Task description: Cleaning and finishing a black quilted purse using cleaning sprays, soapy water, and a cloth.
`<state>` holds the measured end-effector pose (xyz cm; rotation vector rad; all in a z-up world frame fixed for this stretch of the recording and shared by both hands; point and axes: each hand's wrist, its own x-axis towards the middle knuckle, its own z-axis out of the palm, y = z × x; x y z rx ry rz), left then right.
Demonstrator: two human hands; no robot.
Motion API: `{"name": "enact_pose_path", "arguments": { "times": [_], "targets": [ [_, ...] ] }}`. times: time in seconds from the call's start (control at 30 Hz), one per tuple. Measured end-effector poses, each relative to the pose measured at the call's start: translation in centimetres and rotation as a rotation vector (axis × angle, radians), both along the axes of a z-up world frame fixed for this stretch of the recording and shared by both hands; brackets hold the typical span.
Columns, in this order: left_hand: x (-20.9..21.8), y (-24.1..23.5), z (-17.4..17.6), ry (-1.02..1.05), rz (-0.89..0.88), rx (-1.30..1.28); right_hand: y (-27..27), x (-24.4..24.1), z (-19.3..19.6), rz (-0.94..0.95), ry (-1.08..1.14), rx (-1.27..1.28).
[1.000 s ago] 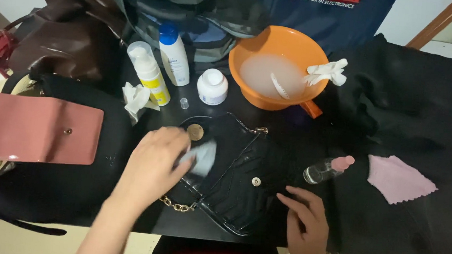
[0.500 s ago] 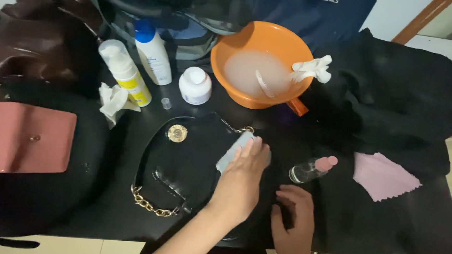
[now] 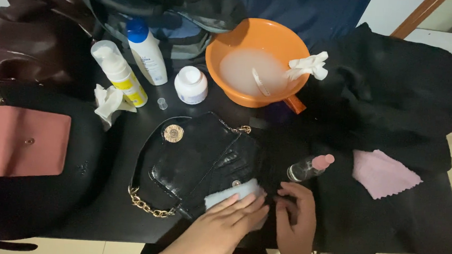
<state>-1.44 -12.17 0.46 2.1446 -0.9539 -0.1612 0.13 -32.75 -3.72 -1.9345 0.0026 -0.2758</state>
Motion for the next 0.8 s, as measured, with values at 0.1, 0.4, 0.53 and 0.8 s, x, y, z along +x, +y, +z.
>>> {"name": "enact_pose_path", "arguments": {
  "times": [0.1,0.4,0.53,0.8],
  "targets": [
    [-1.1,2.0,0.9,0.188,-0.072,0.098,0.5,-0.1,0.7,0.012,0.053,-0.074],
    [-4.1,9.1,3.4,0.651,0.056,0.344,1.4,-0.2,1.3,0.215,0.029,-0.235],
    [-5.4,10.8,6.4,0.502,0.756,0.615,1.6,-0.7,1.5,0.15,0.118,-0.227],
    [-3.0,4.2,-6.2,0.67,0.504,0.71,3.6,1.9,2.9,0.176,-0.175,-0.477]
  ]
}}
